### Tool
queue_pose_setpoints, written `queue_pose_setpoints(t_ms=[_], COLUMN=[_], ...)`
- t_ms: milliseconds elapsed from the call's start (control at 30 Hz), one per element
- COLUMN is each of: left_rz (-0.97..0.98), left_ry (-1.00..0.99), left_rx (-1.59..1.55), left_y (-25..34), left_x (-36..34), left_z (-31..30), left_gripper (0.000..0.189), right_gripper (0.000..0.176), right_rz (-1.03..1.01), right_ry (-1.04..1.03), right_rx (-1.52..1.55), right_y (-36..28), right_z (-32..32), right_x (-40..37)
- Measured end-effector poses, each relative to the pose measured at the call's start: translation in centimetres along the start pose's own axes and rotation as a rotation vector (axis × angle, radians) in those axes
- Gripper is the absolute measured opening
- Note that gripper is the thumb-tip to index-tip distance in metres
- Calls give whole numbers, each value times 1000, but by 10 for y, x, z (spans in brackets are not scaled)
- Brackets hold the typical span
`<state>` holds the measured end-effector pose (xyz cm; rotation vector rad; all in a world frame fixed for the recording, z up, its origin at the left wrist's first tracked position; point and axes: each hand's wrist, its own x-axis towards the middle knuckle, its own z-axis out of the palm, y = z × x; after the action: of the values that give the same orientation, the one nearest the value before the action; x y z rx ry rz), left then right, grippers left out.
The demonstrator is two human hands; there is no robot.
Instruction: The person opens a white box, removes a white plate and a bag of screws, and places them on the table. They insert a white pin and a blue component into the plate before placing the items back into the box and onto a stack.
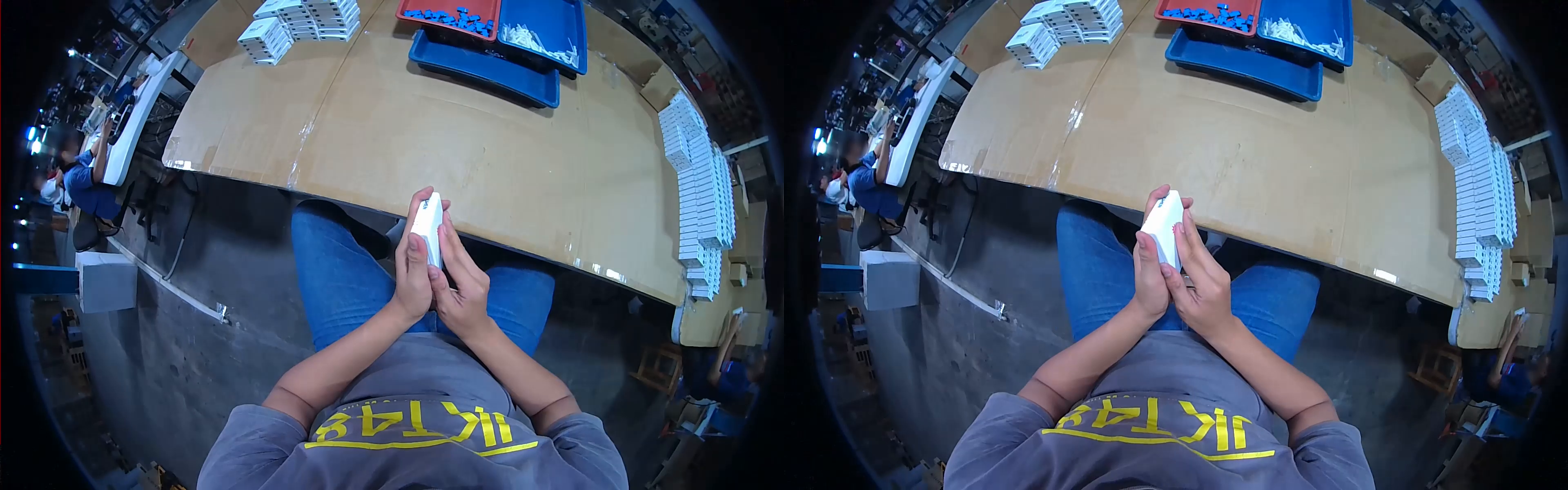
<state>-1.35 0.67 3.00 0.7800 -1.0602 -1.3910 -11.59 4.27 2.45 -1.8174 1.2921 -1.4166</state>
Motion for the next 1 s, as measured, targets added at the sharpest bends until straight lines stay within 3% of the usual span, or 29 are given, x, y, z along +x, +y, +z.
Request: queue_pose_setpoints(t_ms=[1000], left_rz=[-45], left_ry=[-13], left_rx=[-120], left_y=[-14], left_x=[-13], left_z=[-7], left_gripper=[93], right_gripper=[47], right_rz=[-105], right_ry=[14], right_rx=[-138], right_y=[7], right_z=[3], right_x=[-11])
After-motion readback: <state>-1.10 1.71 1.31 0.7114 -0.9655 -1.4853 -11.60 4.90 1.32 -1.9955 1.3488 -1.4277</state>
